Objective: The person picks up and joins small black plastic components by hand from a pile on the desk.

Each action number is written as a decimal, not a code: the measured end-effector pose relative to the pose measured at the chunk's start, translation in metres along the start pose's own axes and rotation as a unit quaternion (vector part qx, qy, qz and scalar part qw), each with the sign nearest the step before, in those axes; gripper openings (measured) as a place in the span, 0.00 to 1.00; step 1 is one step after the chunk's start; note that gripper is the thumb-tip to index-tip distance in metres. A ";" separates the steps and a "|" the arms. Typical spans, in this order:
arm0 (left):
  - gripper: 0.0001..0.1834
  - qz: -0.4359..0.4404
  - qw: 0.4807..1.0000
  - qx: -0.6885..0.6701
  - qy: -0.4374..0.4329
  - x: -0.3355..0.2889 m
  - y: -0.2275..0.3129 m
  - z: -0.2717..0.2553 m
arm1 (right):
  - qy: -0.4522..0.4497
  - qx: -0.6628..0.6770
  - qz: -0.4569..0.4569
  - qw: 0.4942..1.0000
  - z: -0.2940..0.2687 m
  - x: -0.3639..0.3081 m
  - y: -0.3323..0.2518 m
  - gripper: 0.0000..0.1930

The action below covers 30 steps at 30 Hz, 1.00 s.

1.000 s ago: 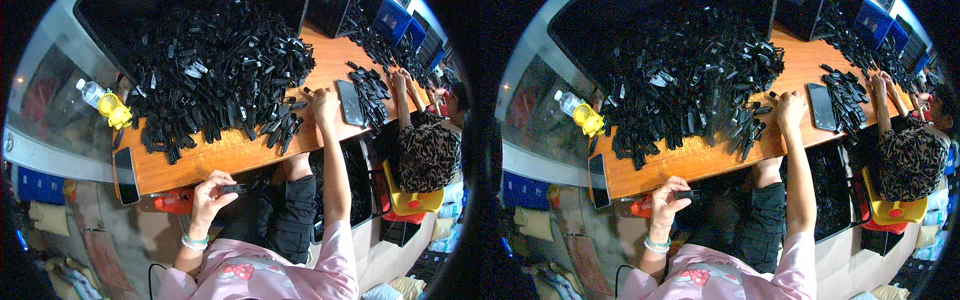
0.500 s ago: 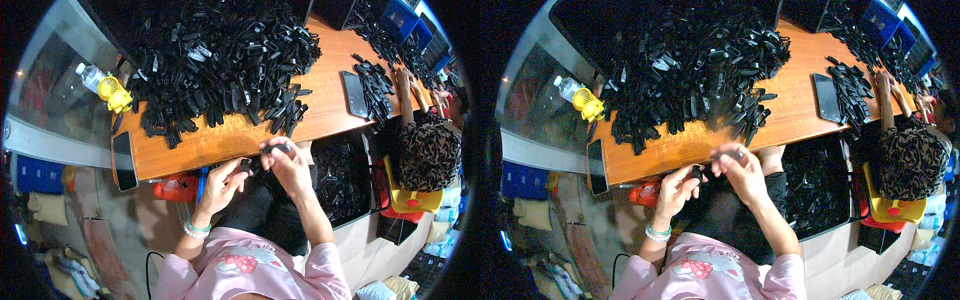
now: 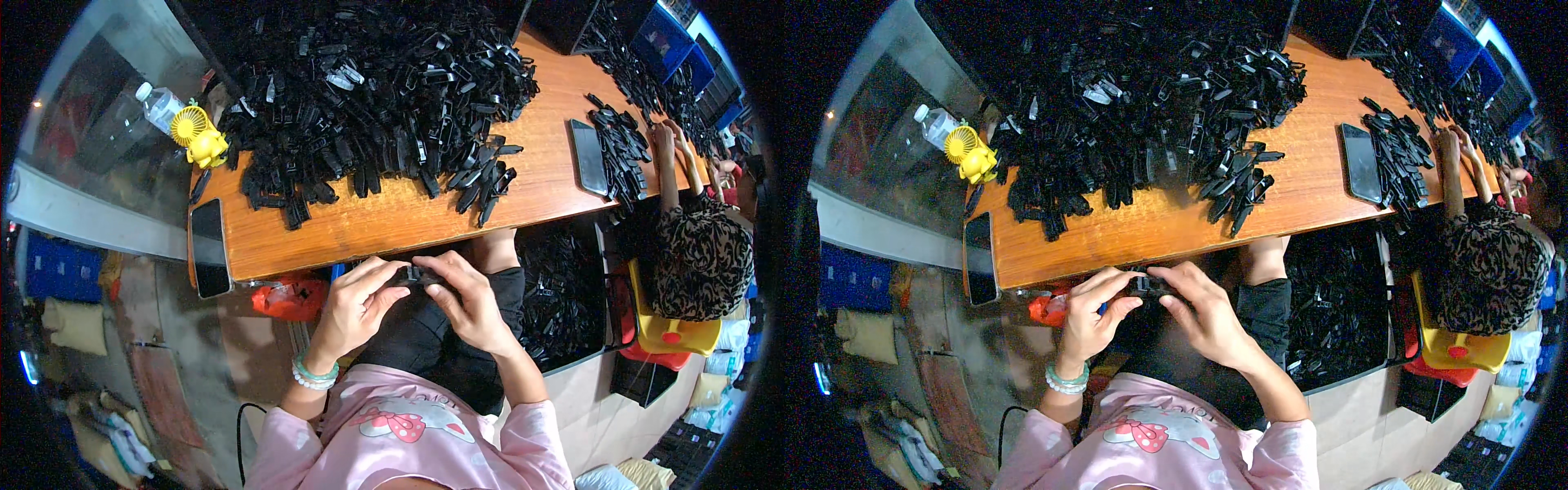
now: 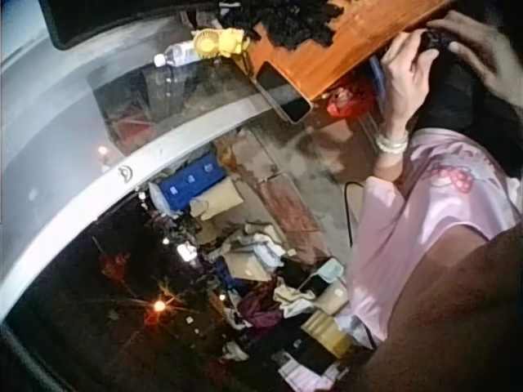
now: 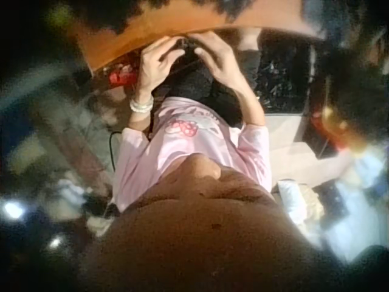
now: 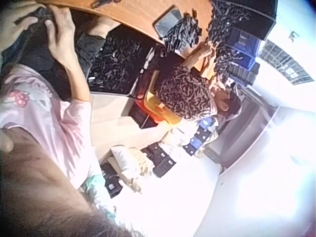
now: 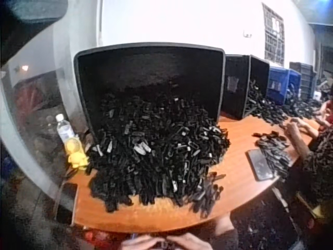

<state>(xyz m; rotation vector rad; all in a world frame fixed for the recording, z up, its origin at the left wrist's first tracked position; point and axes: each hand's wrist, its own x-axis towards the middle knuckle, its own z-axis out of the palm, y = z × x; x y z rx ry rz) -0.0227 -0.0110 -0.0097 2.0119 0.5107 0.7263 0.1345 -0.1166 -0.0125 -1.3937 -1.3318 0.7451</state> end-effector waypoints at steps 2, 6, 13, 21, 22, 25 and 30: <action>0.14 0.032 0.999 0.014 0.018 0.001 0.001 -0.001 | -0.022 -0.100 -0.039 0.994 0.004 -0.002 0.002 0.21; 0.14 0.040 0.998 0.037 -0.010 0.005 0.009 -0.004 | 0.023 -0.189 -0.100 0.977 0.015 -0.008 0.009 0.22; 0.13 0.030 0.997 0.017 0.071 0.005 0.008 0.025 | 0.102 -0.267 -0.131 0.949 0.023 -0.008 0.014 0.26; 0.14 -0.163 0.927 -0.337 -0.008 0.001 -0.007 0.017 | 0.133 0.120 0.013 0.984 0.016 -0.009 0.023 0.16; 0.14 -0.181 0.903 -0.388 -0.020 0.001 -0.008 0.018 | 0.135 0.120 0.014 0.984 0.015 -0.010 0.024 0.16; 0.13 -0.167 0.922 -0.346 -0.050 0.006 -0.012 0.019 | 0.161 0.121 -0.012 0.979 0.011 -0.011 0.029 0.12; 0.10 0.097 0.981 0.159 0.062 0.055 -0.052 0.009 | 0.028 0.052 0.185 0.981 0.015 -0.017 0.062 0.11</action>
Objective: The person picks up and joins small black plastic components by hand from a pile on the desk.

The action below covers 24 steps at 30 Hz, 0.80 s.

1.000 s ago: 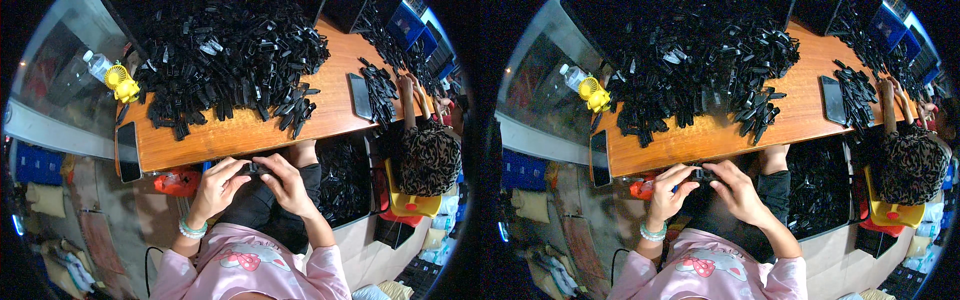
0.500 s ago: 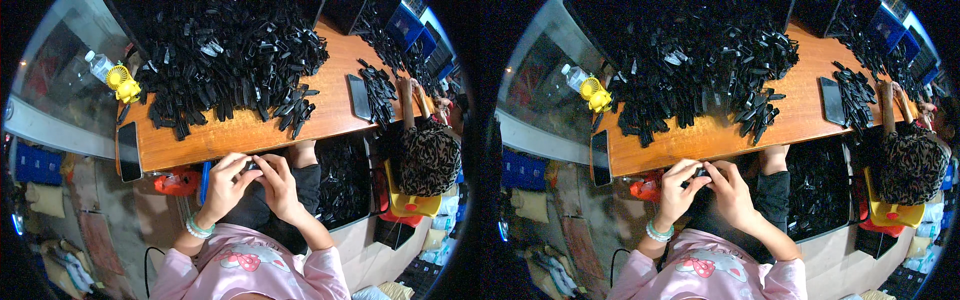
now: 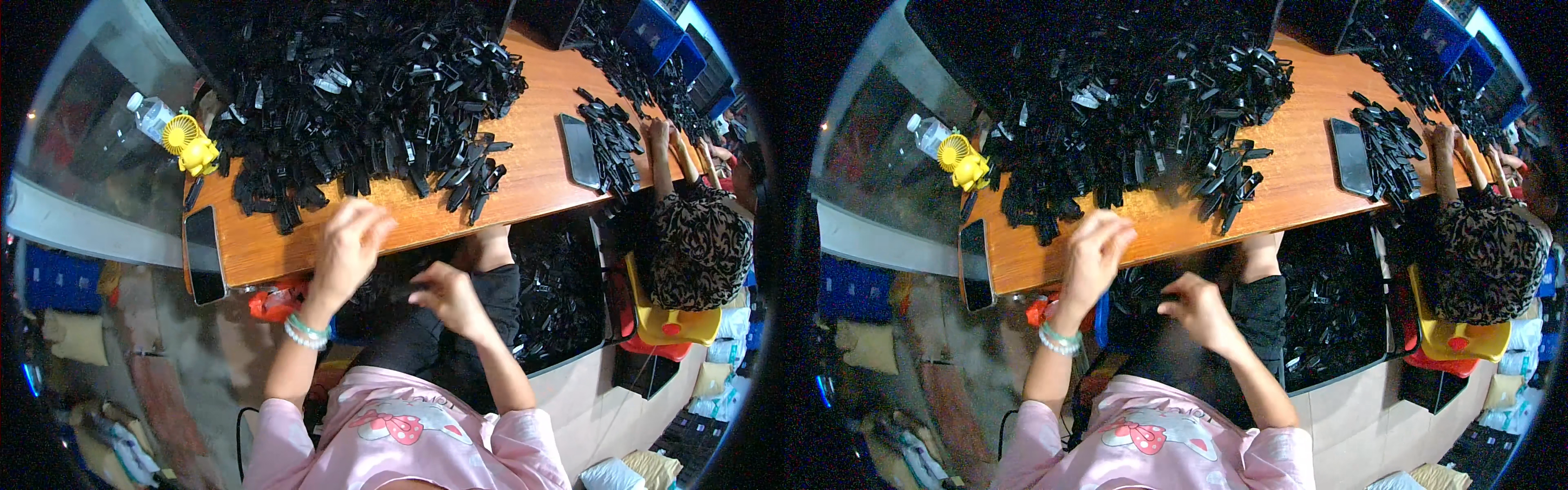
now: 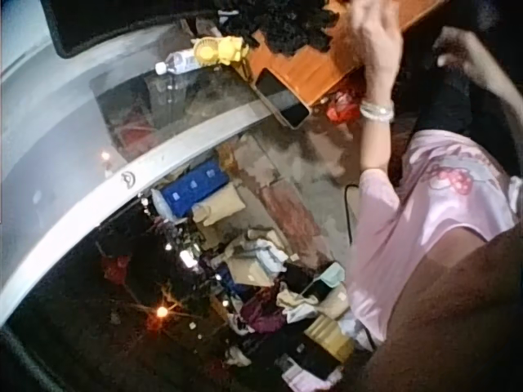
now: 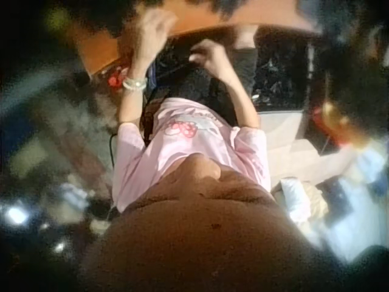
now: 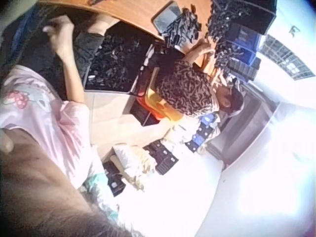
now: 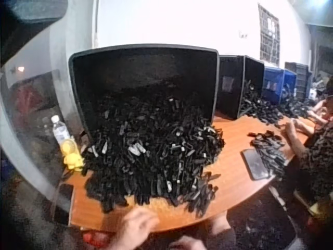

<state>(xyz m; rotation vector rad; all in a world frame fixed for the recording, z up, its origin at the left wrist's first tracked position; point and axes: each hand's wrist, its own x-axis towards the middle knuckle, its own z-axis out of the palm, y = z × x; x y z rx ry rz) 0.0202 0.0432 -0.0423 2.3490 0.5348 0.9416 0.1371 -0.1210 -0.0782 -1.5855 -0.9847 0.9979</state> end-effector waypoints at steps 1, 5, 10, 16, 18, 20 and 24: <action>0.09 0.012 0.992 0.119 0.035 0.012 -0.009 -0.001 | -0.002 -0.094 -0.044 0.995 0.005 -0.001 0.007 0.11; 0.08 -0.076 0.970 0.225 -0.044 0.031 -0.030 -0.003 | 0.116 0.013 -0.138 0.984 0.004 0.012 0.006 0.12; 0.10 -0.129 0.958 0.251 -0.058 0.029 -0.033 -0.004 | 0.338 -0.300 -0.201 0.869 -0.049 0.040 -0.009 0.15; 0.12 -0.134 0.975 0.173 -0.029 0.011 -0.025 -0.011 | 0.295 -0.458 -0.279 0.791 -0.076 0.046 -0.002 0.19; 0.12 -0.144 0.978 0.147 0.013 0.002 -0.024 -0.009 | 0.292 -0.458 -0.302 0.783 -0.078 0.046 0.008 0.18; 0.12 -0.230 0.967 0.081 0.066 -0.003 -0.012 -0.004 | 0.318 -0.455 -0.337 0.760 -0.078 0.046 0.018 0.18; 0.19 -0.238 0.935 -0.259 0.041 -0.034 0.007 0.019 | 0.373 -0.442 -0.329 0.746 -0.074 0.051 0.017 0.19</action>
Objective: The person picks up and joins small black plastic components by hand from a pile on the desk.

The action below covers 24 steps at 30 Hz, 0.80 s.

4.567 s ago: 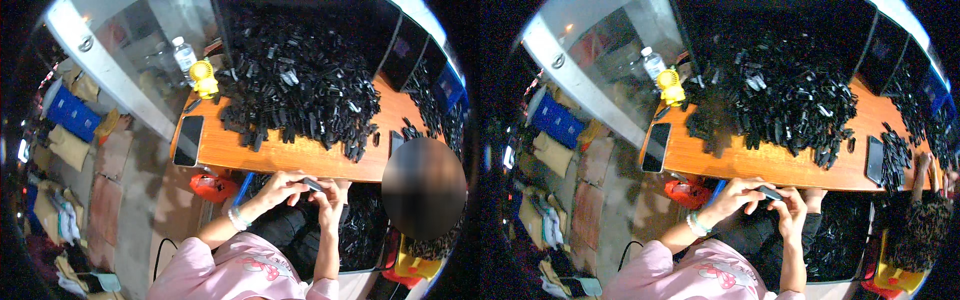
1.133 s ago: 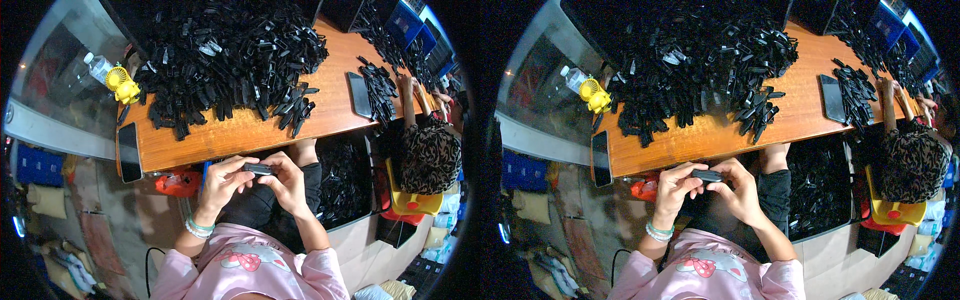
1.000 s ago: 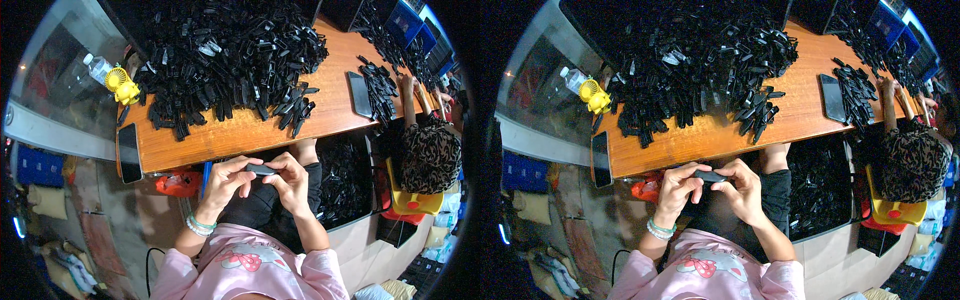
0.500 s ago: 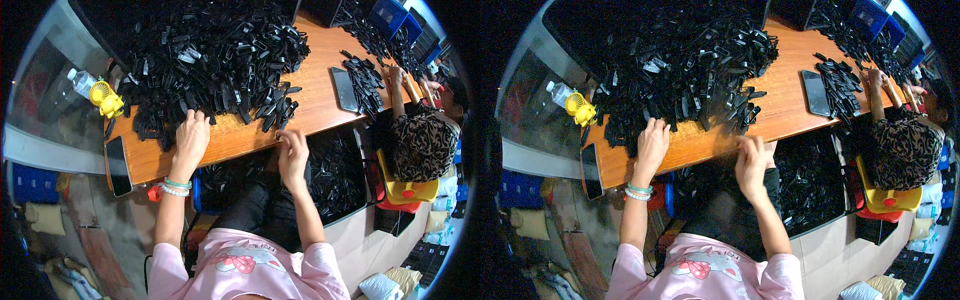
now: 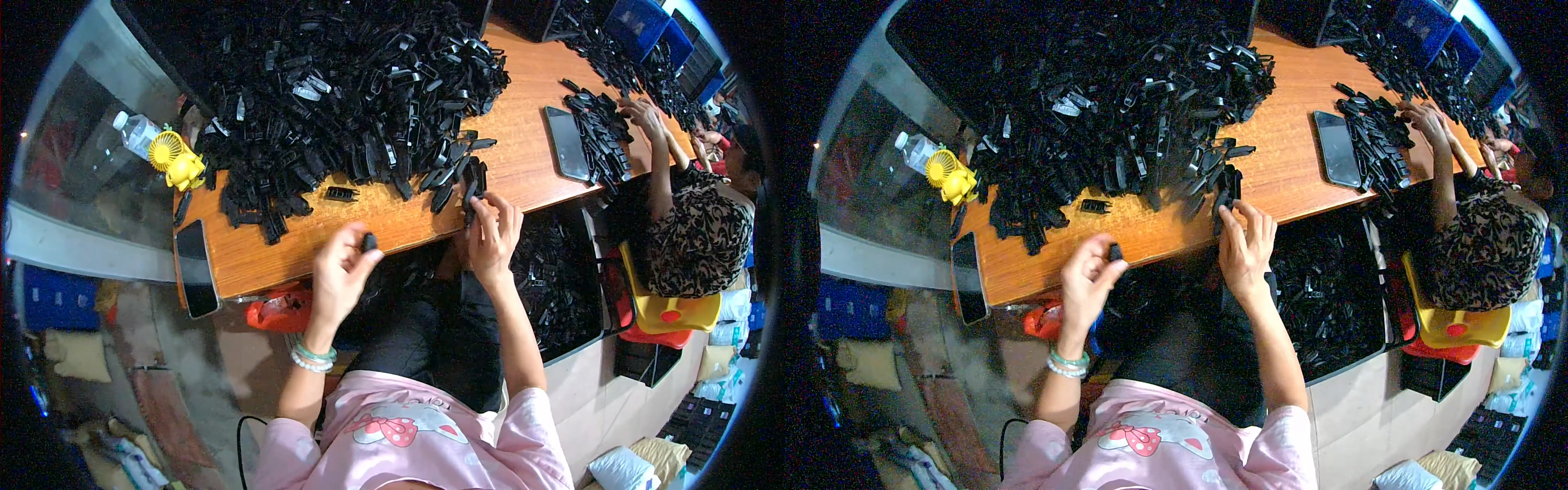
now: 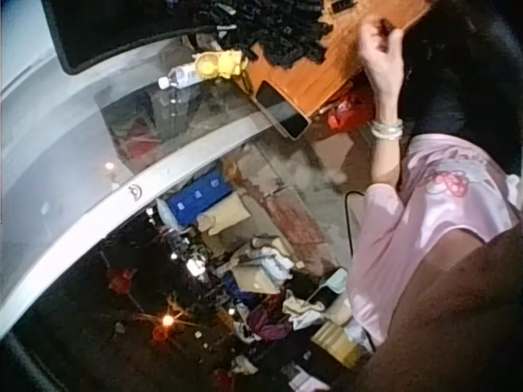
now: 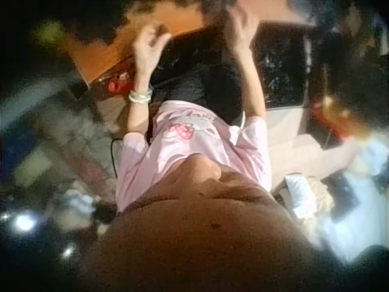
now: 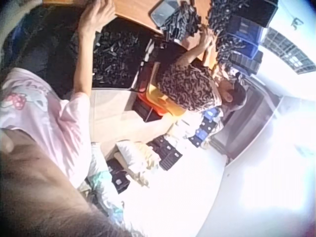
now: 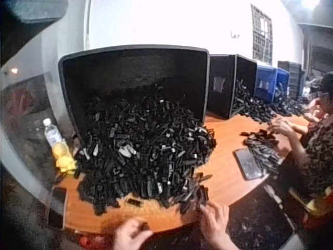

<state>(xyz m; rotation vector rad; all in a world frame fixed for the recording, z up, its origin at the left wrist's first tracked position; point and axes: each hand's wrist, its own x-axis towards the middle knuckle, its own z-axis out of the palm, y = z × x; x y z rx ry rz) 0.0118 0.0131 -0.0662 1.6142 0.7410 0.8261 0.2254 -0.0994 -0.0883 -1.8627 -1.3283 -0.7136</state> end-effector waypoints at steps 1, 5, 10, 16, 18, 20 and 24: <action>0.16 0.032 0.996 0.068 -0.053 -0.003 -0.005 0.002 | 0.000 0.002 0.000 1.000 0.003 0.002 -0.001 0.19; 0.13 -0.011 0.991 0.022 -0.133 -0.017 -0.006 0.022 | -0.008 -0.013 0.017 1.000 0.008 0.004 0.004 0.22; 0.14 0.052 0.970 -0.045 -0.231 -0.016 0.017 0.035 | -0.037 0.092 0.012 0.995 -0.002 -0.005 -0.022 0.22; 0.15 0.048 0.978 -0.066 -0.191 -0.025 0.018 0.032 | -0.139 0.376 0.105 0.910 -0.018 -0.017 -0.062 0.16; 0.15 0.059 0.982 -0.039 -0.176 -0.022 0.024 0.028 | -0.171 0.403 0.170 0.883 -0.031 -0.019 -0.073 0.15; 0.16 0.109 0.984 0.012 -0.138 -0.019 0.021 0.026 | -0.194 0.434 0.208 0.855 -0.038 -0.020 -0.078 0.14; 0.15 0.055 0.989 -0.015 -0.134 -0.025 0.026 0.023 | -0.198 0.460 0.283 0.818 -0.043 -0.019 -0.083 0.14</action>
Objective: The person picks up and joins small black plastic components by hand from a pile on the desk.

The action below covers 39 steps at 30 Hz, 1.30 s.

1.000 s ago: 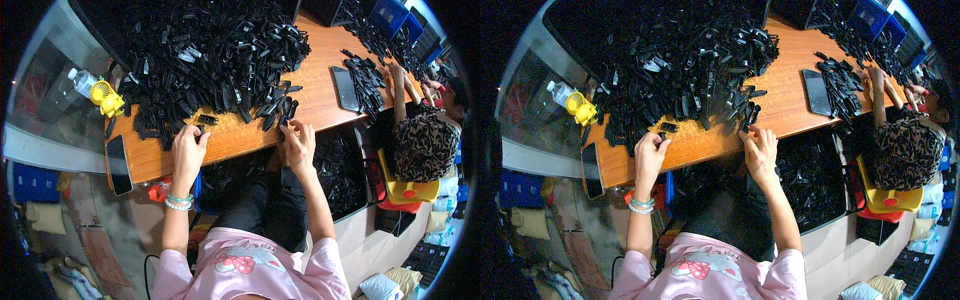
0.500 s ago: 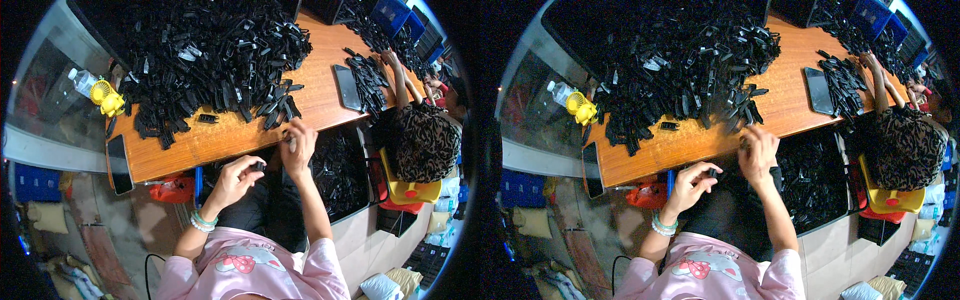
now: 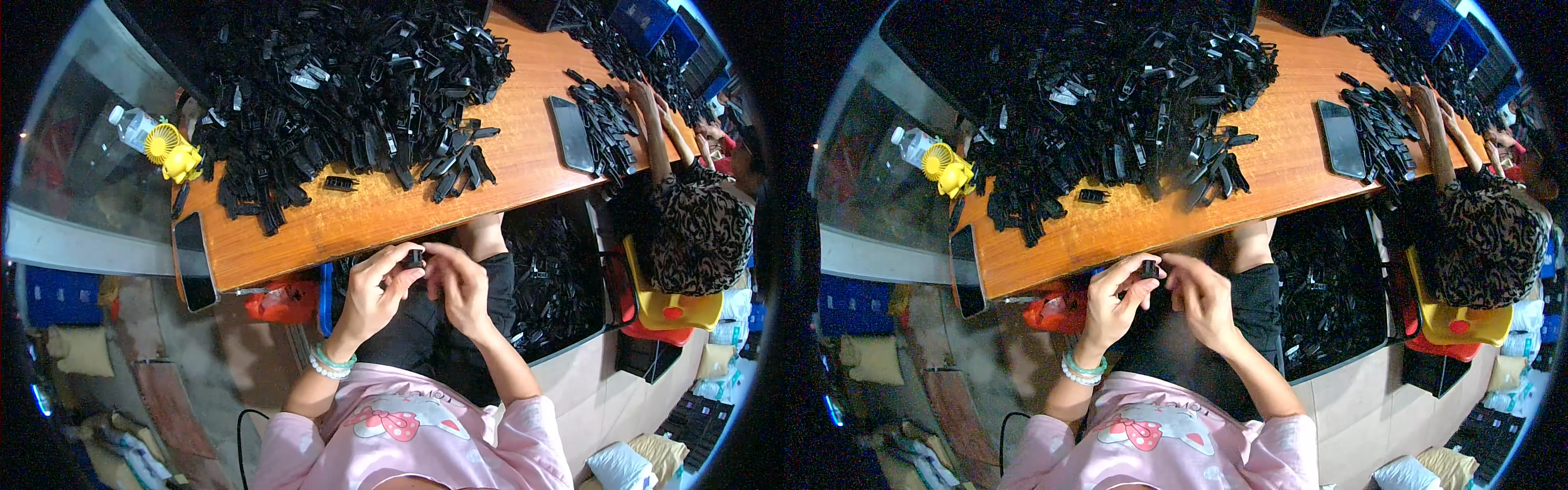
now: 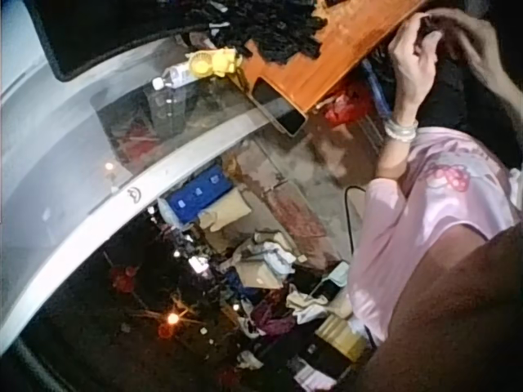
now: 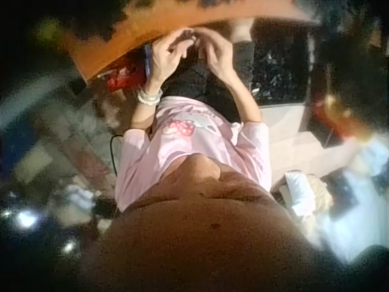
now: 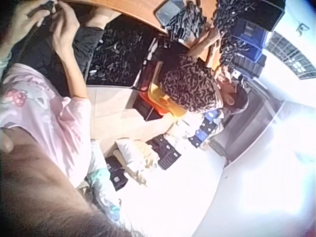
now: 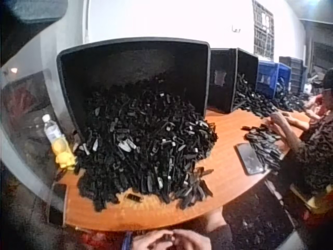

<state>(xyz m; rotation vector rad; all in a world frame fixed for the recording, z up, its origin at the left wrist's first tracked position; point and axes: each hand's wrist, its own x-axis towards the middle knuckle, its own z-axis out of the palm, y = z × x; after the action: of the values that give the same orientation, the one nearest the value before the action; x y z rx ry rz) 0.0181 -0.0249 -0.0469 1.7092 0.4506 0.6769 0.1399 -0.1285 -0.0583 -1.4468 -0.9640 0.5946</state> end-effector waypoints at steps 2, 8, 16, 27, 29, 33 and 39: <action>0.15 -0.035 0.999 -0.028 -0.005 -0.001 -0.002 0.002 | 0.054 0.094 0.085 0.990 0.006 0.000 0.010 0.13; 0.14 -0.127 0.979 -0.158 0.010 -0.027 -0.037 0.004 | -0.230 -0.243 -0.019 0.942 0.022 -0.053 0.111 0.11; 0.14 -0.202 0.971 -0.128 0.015 -0.044 -0.055 -0.007 | -0.212 -0.377 -0.022 0.901 0.018 -0.086 0.109 0.18; 0.12 -0.230 0.965 -0.125 0.026 -0.053 -0.061 -0.011 | -0.191 -0.560 -0.031 0.805 -0.032 -0.071 0.066 0.17; 0.12 -0.254 0.954 -0.157 -0.039 -0.060 -0.059 -0.006 | -0.141 -0.470 -0.033 0.871 -0.027 -0.059 0.048 0.15; 0.17 -0.295 0.875 -0.358 -0.134 -0.075 -0.045 0.024 | 0.016 0.140 0.093 0.986 0.009 -0.058 0.017 0.12; 0.15 -0.309 0.857 -0.407 -0.068 -0.078 -0.047 0.005 | 0.051 0.020 0.095 0.994 0.011 -0.078 0.028 0.11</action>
<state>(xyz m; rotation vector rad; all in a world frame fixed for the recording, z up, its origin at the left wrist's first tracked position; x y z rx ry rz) -0.0353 -0.0656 -0.1089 0.7240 0.4833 0.2000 0.0959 -0.1845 -0.1013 -1.5294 -0.7349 0.6677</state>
